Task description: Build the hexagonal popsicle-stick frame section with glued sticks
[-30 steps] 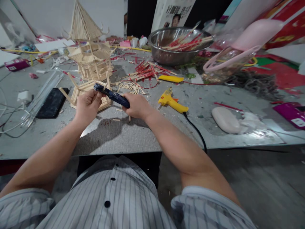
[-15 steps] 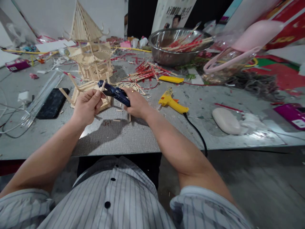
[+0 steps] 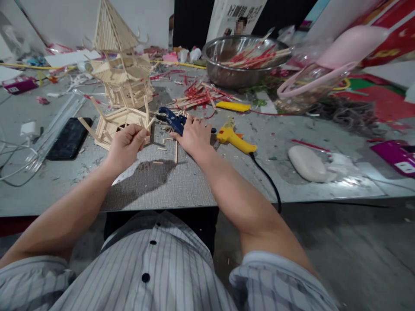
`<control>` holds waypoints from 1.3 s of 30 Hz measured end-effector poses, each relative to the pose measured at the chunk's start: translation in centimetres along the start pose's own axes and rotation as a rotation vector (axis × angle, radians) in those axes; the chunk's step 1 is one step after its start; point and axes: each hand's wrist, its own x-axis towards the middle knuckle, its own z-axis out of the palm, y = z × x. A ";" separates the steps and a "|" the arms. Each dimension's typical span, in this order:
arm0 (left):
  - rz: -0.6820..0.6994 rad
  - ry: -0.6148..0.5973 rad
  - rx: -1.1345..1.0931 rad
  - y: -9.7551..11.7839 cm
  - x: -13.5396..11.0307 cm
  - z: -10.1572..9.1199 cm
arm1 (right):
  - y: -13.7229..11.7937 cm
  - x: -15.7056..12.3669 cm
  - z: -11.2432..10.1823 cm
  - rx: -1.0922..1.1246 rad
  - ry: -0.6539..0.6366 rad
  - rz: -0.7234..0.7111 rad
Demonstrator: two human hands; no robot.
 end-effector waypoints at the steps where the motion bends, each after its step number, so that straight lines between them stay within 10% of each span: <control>1: -0.001 -0.018 0.041 0.0 0.0 0.0 | 0.0 0.0 0.0 -0.002 -0.018 0.006; 8: -0.027 -0.119 0.111 0.4 -0.1 -0.1 | 0.4 0.5 0.8 0.091 0.024 -0.058; 18: -0.112 -0.170 0.057 0.3 -0.1 -0.1 | -0.1 -1.4 -1.7 0.267 0.302 -0.749; 39: -0.153 -0.205 -0.001 0.2 -0.3 0.4 | -0.4 -2.7 -1.7 0.190 0.340 -0.591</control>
